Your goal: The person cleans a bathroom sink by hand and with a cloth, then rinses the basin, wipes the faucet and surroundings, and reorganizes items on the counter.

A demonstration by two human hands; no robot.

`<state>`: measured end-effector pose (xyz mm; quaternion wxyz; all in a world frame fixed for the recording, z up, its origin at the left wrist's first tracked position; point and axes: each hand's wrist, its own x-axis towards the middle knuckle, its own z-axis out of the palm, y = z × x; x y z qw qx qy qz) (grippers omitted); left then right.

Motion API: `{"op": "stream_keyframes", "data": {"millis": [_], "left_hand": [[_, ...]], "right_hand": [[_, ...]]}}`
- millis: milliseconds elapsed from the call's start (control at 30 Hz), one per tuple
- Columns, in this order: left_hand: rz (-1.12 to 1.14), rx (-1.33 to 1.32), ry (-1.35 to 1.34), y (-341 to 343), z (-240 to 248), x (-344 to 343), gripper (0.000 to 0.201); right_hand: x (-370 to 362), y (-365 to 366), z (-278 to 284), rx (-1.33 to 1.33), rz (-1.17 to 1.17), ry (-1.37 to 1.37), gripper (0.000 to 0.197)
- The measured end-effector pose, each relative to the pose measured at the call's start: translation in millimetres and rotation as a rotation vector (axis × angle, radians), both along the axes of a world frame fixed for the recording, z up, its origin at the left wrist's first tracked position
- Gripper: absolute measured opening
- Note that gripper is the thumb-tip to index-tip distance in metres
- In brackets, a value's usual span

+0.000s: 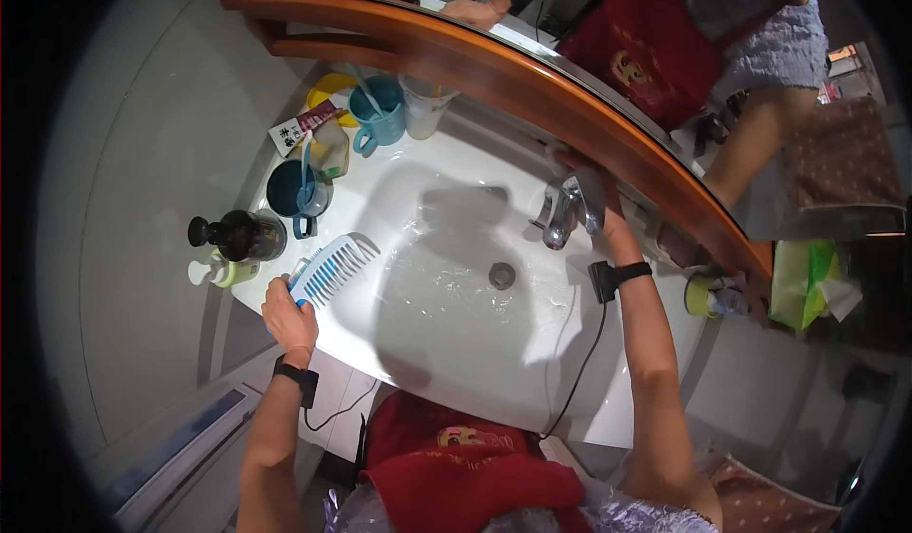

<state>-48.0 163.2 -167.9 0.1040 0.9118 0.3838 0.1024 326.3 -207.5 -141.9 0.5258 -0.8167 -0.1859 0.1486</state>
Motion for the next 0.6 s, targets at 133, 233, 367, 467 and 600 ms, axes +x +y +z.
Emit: {"op": "stream_keyframes", "data": {"millis": [133, 233, 367, 467, 600], "left_hand": [[-0.029, 0.017, -0.006, 1, -2, 4, 0.044], [-0.023, 0.0, -0.015, 0, -7, 1, 0.042], [0.011, 0.024, 0.026, 5, -7, -7, 0.043], [0.02, 0.009, 0.043, -2, -3, 0, 0.043], [-0.014, 0.01, 0.027, -5, -5, 3, 0.043]], "right_hand": [[10, -9, -12, -0.176, 0.072, -0.161, 0.046], [3, -31, -30, -0.444, 0.059, -0.454, 0.05], [-23, -31, -29, -0.628, -0.033, -0.635, 0.058], [-42, -36, -18, -0.69, -0.168, -0.559, 0.058], [-51, -55, -26, -0.785, -0.231, -0.709, 0.058]]}}
